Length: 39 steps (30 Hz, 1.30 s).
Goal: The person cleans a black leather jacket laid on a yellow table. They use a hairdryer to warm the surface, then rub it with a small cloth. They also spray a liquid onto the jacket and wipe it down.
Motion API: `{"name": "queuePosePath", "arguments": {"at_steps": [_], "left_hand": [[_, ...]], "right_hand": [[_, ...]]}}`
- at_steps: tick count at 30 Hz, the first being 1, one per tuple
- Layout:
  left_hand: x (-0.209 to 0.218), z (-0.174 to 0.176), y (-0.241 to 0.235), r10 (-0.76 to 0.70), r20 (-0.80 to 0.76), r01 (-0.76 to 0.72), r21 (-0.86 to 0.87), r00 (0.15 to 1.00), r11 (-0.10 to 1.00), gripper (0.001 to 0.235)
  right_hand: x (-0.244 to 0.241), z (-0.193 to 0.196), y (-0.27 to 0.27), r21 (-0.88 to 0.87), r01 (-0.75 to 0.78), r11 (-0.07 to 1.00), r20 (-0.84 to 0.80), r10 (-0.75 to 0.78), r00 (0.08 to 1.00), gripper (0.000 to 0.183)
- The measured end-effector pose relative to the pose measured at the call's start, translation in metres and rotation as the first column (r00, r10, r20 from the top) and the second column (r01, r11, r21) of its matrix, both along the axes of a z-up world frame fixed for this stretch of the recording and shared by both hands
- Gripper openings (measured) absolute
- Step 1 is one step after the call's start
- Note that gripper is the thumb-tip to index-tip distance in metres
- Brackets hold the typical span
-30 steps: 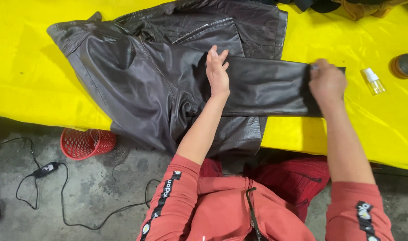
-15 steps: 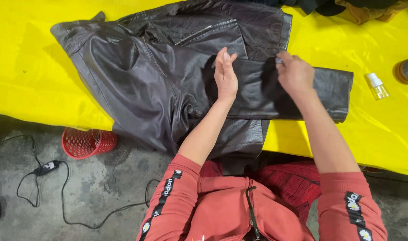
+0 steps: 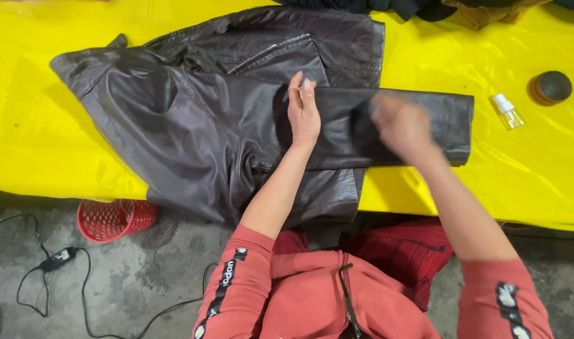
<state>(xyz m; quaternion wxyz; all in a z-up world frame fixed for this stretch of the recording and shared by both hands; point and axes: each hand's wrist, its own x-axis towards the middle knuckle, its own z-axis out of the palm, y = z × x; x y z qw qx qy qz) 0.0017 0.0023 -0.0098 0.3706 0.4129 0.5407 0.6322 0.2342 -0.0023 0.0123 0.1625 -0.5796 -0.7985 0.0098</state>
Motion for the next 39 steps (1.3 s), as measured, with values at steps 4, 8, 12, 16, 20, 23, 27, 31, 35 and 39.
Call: {"name": "queuePosePath", "arguments": {"at_steps": [4, 8, 12, 16, 20, 23, 27, 31, 35, 39], "left_hand": [[0.0, -0.002, 0.001, -0.033, -0.119, 0.038, 0.037, 0.992, 0.999, 0.059], [-0.004, 0.002, -0.006, -0.085, -0.205, 0.081, -0.029, 0.975, 0.996, 0.061], [-0.002, 0.024, -0.007, -0.141, -0.264, 0.101, -0.158, 0.954, 0.982, 0.065], [0.002, 0.012, -0.003, -0.153, -0.457, 0.116, -0.107, 0.876, 0.987, 0.068], [0.007, 0.006, -0.004, -0.195, -0.725, 0.148, -0.128, 0.66, 0.981, 0.067], [0.009, 0.001, 0.001, -0.16, -0.78, 0.121, -0.108, 0.606, 0.987, 0.064], [0.009, 0.008, 0.003, -0.146, -0.681, 0.075, -0.133, 0.717, 0.988, 0.06], [0.006, 0.01, 0.008, -0.07, -0.532, 0.021, -0.097, 0.844, 0.995, 0.058], [0.0, 0.004, 0.012, 0.033, -0.082, -0.039, -0.07, 0.996, 0.997, 0.051], [-0.011, -0.023, 0.029, 0.076, 0.218, -0.071, -0.032, 0.973, 0.997, 0.052]], "right_hand": [[-0.008, 0.007, -0.08, -0.046, -0.168, 0.985, 0.043, 0.17, 0.984, 0.03], [0.06, -0.01, -0.062, -0.017, -0.019, 1.0, 0.202, 0.022, 0.979, 0.026], [0.161, -0.005, -0.016, -0.244, 0.138, 0.96, 0.091, -0.119, 0.989, 0.063], [0.26, 0.009, 0.016, -0.037, 0.103, 0.994, -0.511, -0.107, 0.853, 0.041], [0.306, 0.01, 0.042, -0.14, 0.384, 0.912, -0.405, -0.407, 0.819, 0.061], [0.304, 0.013, 0.054, -0.153, 0.551, 0.82, -0.291, -0.57, 0.768, 0.039], [0.332, -0.019, 0.09, -0.082, 0.661, 0.746, -0.125, -0.666, 0.735, 0.046], [0.382, -0.059, 0.117, -0.056, 0.541, 0.839, 0.024, -0.54, 0.841, 0.053], [0.449, -0.126, 0.149, -0.024, 0.343, 0.939, -0.101, -0.343, 0.934, 0.046], [0.413, -0.117, 0.102, 0.133, 0.228, 0.965, -0.165, -0.205, 0.965, 0.036]]}}
